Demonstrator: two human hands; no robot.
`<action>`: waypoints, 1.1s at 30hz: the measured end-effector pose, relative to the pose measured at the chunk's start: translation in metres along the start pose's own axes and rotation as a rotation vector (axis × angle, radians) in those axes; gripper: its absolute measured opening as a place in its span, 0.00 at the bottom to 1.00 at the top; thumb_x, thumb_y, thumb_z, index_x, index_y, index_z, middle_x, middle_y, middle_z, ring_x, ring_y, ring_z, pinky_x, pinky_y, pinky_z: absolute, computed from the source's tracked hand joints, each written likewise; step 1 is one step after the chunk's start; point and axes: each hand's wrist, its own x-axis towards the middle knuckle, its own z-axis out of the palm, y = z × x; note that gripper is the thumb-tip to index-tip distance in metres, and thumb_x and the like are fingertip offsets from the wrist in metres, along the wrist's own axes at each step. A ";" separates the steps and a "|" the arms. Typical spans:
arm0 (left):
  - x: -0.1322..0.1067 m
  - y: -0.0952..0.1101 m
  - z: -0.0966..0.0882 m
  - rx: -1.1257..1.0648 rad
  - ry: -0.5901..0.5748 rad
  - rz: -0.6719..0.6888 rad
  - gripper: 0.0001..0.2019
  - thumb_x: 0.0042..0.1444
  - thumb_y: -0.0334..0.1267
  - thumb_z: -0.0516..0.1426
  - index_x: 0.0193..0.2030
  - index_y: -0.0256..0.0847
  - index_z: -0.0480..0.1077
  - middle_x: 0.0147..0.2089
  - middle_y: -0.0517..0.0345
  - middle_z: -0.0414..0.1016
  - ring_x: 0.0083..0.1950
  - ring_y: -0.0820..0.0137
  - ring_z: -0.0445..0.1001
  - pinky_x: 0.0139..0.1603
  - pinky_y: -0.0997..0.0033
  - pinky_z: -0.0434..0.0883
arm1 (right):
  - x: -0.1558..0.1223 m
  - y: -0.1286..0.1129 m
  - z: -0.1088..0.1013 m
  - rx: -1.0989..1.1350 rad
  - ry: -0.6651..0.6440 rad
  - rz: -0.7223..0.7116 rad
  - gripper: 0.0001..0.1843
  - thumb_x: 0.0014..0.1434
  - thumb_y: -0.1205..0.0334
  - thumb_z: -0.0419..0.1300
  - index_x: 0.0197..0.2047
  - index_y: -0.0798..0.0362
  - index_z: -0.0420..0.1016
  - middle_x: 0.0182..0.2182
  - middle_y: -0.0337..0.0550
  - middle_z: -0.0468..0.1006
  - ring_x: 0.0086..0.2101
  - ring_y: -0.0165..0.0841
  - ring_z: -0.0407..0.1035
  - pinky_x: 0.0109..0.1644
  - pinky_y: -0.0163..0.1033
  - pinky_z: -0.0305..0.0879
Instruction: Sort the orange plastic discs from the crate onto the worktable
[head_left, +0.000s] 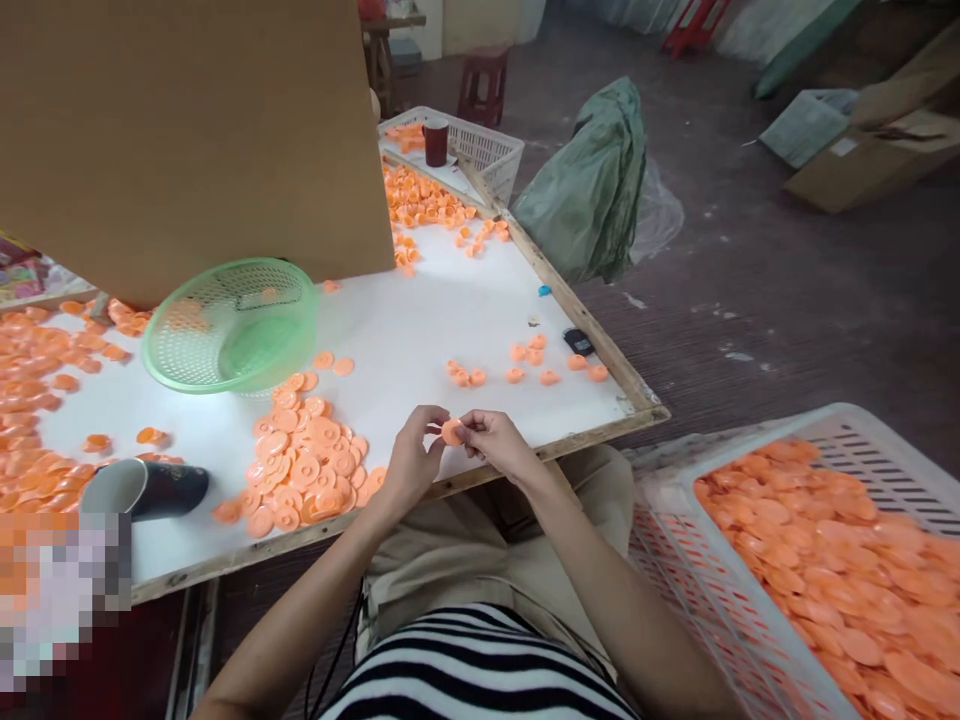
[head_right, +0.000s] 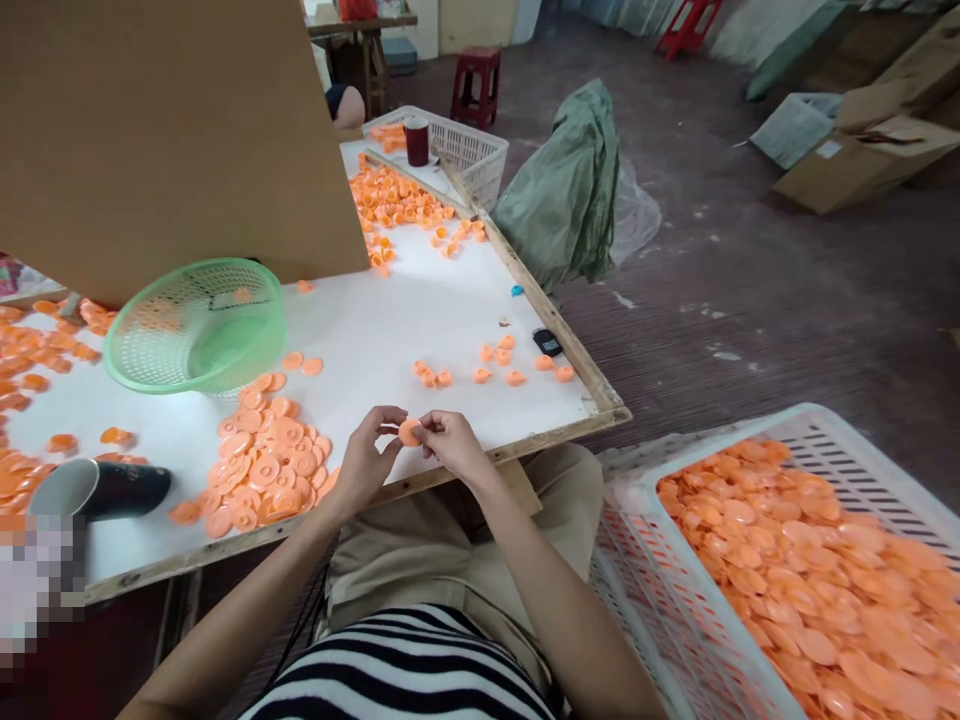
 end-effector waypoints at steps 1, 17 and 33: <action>0.000 -0.003 -0.002 0.014 0.005 -0.064 0.10 0.55 0.29 0.55 0.45 0.40 0.69 0.47 0.52 0.73 0.44 0.69 0.73 0.44 0.69 0.71 | 0.004 0.004 0.001 -0.040 0.043 0.007 0.18 0.49 0.48 0.66 0.32 0.56 0.71 0.23 0.36 0.72 0.19 0.24 0.63 0.22 0.29 0.57; 0.023 -0.030 -0.009 -0.235 -0.244 -0.517 0.15 0.53 0.47 0.61 0.34 0.36 0.68 0.27 0.53 0.77 0.28 0.68 0.77 0.32 0.69 0.74 | 0.021 0.019 0.002 -0.195 0.015 0.022 0.11 0.57 0.56 0.63 0.33 0.52 0.66 0.21 0.35 0.75 0.16 0.27 0.68 0.20 0.28 0.59; 0.040 -0.024 -0.008 -0.187 -0.325 -0.601 0.18 0.50 0.51 0.63 0.31 0.37 0.65 0.25 0.55 0.75 0.26 0.67 0.77 0.29 0.68 0.75 | 0.023 0.014 -0.001 -0.062 0.023 0.175 0.10 0.58 0.62 0.64 0.30 0.53 0.66 0.20 0.36 0.75 0.19 0.29 0.72 0.20 0.27 0.61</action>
